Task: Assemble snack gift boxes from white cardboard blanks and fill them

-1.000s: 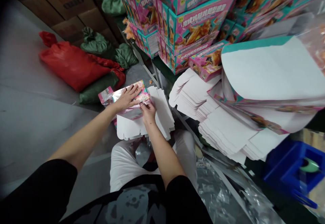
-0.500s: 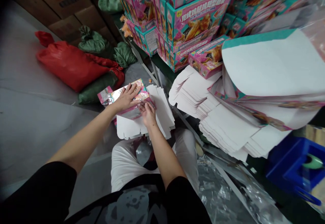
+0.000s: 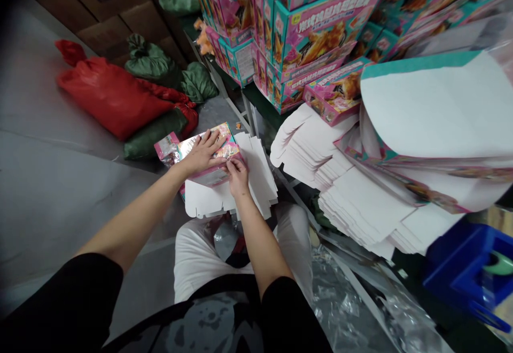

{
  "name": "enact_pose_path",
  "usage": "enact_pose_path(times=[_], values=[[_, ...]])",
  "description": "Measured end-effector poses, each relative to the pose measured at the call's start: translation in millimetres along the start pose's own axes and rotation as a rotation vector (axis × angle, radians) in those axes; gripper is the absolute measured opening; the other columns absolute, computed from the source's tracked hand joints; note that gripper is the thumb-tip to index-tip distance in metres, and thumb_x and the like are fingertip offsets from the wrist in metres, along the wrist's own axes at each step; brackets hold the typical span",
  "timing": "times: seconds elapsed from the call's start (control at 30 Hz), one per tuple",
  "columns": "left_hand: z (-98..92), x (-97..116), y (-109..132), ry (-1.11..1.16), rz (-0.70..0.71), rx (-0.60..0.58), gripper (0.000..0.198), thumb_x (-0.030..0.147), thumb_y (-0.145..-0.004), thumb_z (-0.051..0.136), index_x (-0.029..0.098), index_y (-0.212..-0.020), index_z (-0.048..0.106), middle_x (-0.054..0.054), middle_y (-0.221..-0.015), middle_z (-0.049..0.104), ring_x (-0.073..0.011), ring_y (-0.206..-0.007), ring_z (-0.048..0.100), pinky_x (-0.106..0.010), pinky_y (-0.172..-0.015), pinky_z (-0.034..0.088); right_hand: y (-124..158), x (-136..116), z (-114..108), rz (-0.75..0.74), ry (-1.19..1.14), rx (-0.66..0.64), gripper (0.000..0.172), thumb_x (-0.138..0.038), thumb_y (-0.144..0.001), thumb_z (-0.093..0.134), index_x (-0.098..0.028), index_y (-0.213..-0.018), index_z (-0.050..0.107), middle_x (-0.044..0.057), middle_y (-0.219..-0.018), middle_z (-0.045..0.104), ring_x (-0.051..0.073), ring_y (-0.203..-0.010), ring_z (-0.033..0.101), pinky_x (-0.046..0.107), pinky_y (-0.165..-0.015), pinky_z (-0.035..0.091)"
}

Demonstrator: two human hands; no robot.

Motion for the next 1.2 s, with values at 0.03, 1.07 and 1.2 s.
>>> enact_pose_path(times=[0.03, 1.07, 1.2], values=[[-0.1, -0.1, 0.0, 0.001, 0.001, 0.004, 0.077, 0.065, -0.091, 0.046, 0.032, -0.156, 0.021, -0.009, -0.167, 0.011, -0.0362, -0.152, 0.003, -0.060, -0.119, 0.007, 0.1, -0.2, 0.5, -0.018, 0.024, 0.008, 0.025, -0.025, -0.065, 0.082, -0.019, -0.075, 0.059, -0.004, -0.073, 0.065, 0.008, -0.061, 0.062, 0.023, -0.069, 0.055], [4.8, -6.9, -4.7, 0.015, 0.003, -0.018, 0.079, 0.069, -0.090, 0.042, 0.033, -0.157, 0.021, -0.006, -0.167, 0.011, -0.0368, -0.152, 0.002, -0.059, -0.119, 0.005, 100.6, 39.3, -51.0, -0.036, 1.174, -0.498, 0.015, -0.036, -0.084, 0.059, -0.024, -0.074, 0.057, 0.000, -0.079, 0.063, 0.017, -0.083, 0.061, 0.029, -0.084, 0.048], [3.3, -4.2, -4.2, 0.036, 0.001, -0.020, 0.081, 0.071, -0.088, 0.043, 0.035, -0.157, 0.020, -0.005, -0.167, 0.010, -0.0377, -0.152, 0.001, -0.060, -0.119, 0.006, 147.6, 53.2, -121.4, 0.121, 1.389, -0.390, 0.028, -0.023, -0.071, 0.072, -0.024, -0.052, 0.052, 0.003, -0.058, 0.059, 0.023, -0.074, 0.065, 0.037, -0.075, 0.048]])
Point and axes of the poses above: each hand's wrist, its own y-axis away from the middle knuckle, its own z-axis out of the palm, x = y × z, the point moved 4 cm from there along -y, towards the middle knuckle
